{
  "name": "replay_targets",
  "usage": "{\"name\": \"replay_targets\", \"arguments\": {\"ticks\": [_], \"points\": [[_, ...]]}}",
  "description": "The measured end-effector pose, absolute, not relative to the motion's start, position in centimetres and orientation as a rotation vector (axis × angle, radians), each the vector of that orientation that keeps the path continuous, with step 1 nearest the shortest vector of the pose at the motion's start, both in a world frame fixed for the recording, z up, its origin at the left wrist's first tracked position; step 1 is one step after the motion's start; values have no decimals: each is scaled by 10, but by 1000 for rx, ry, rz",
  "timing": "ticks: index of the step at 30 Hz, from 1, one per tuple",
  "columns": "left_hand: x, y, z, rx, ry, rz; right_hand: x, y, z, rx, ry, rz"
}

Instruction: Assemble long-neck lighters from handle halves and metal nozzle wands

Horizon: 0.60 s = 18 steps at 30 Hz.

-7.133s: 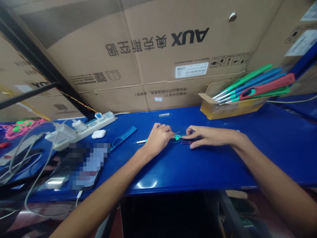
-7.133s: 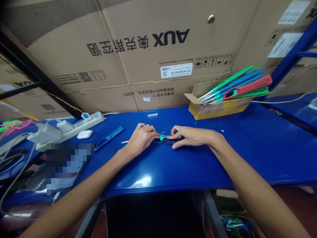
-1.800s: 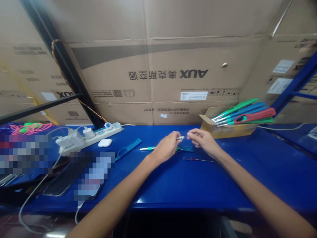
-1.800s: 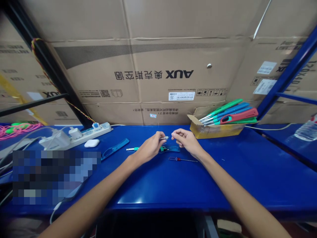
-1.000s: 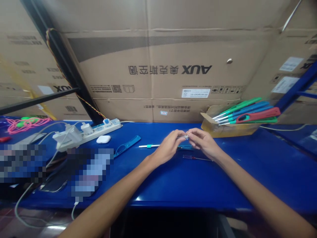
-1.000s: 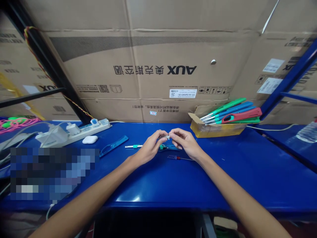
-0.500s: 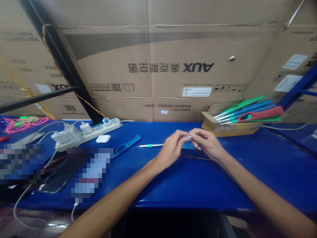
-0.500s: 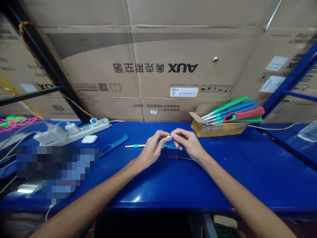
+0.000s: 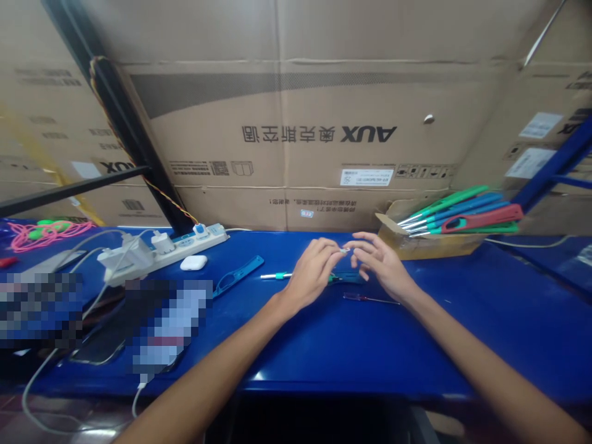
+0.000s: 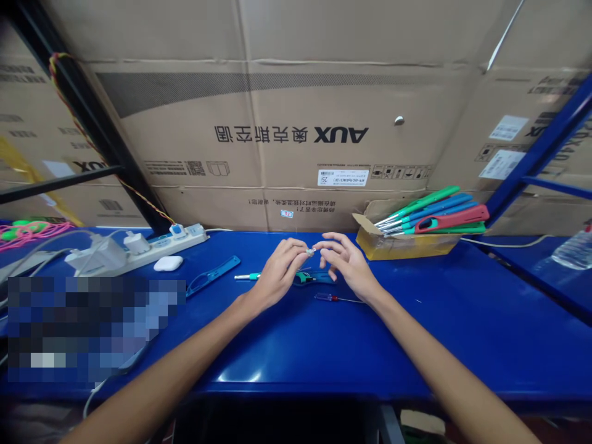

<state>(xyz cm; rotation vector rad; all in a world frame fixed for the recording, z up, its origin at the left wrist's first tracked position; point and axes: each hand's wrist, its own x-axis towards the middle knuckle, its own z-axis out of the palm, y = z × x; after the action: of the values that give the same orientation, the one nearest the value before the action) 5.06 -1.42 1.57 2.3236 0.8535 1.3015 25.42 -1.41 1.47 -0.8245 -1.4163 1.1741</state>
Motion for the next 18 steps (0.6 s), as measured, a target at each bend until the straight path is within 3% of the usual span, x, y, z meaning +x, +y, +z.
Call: {"name": "replay_targets", "arguments": {"ticks": [13, 18], "points": [[45, -2, 13, 2186, 784, 1378, 253, -18, 15, -970, -1778, 1153], [48, 5, -2, 2295, 1109, 1056, 275, -10, 23, -1111, -1974, 897]]}}
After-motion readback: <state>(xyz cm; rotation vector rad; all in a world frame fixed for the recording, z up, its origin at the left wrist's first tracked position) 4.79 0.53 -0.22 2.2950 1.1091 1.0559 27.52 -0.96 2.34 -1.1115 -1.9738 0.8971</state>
